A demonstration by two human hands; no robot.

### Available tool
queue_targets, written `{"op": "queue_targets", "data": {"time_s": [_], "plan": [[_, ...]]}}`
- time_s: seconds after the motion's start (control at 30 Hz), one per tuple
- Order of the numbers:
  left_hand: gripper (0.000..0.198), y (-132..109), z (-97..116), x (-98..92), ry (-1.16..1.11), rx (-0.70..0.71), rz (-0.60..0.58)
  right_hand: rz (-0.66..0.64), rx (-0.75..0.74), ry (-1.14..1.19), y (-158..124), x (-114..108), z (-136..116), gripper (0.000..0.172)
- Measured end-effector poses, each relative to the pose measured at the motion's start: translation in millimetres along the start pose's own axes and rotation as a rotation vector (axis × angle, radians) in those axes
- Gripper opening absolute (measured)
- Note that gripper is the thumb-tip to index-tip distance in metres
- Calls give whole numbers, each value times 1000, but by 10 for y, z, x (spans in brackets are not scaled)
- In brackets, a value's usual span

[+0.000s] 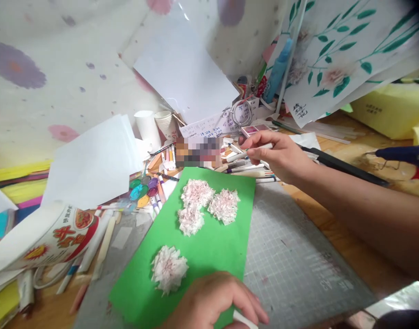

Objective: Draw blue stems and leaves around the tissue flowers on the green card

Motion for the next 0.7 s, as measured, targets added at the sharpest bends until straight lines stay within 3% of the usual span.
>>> {"op": "queue_targets", "data": {"time_s": [0.1,0.2,0.37,0.47,0.53,0.63,0.7], "plan": [[38,6,130,40,82,38,35,-203,36,-174,-219,222,-150,21],[25,-12,281,61,162,53,102,-325,45,-372,-528,331,-342,24],[18,-79,415,11,129,51,315,-229,37,-362,-1099,155,-742,22],[22,-200,444,5,26,57,420,-12,29,-273,-1466,-69,-927,16],[23,-315,453,16,-54,72,471,115,-5,-70,-1700,-130,-1018,16],[22,-496,460,9,-165,105,558,59,46,248,-1923,99,-1043,22],[21,-583,482,0,-223,132,601,-3,93,291,-1985,301,-1062,22]]}}
Point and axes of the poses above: each hand's wrist, its own y-axis towards the middle knuckle, its own x-axis out of the palm, z = x × y, the point moved 8 cm from there along y, towards the middle knuckle, and after that the axes turned 2 degrees about -z, right-handed, at the moved point
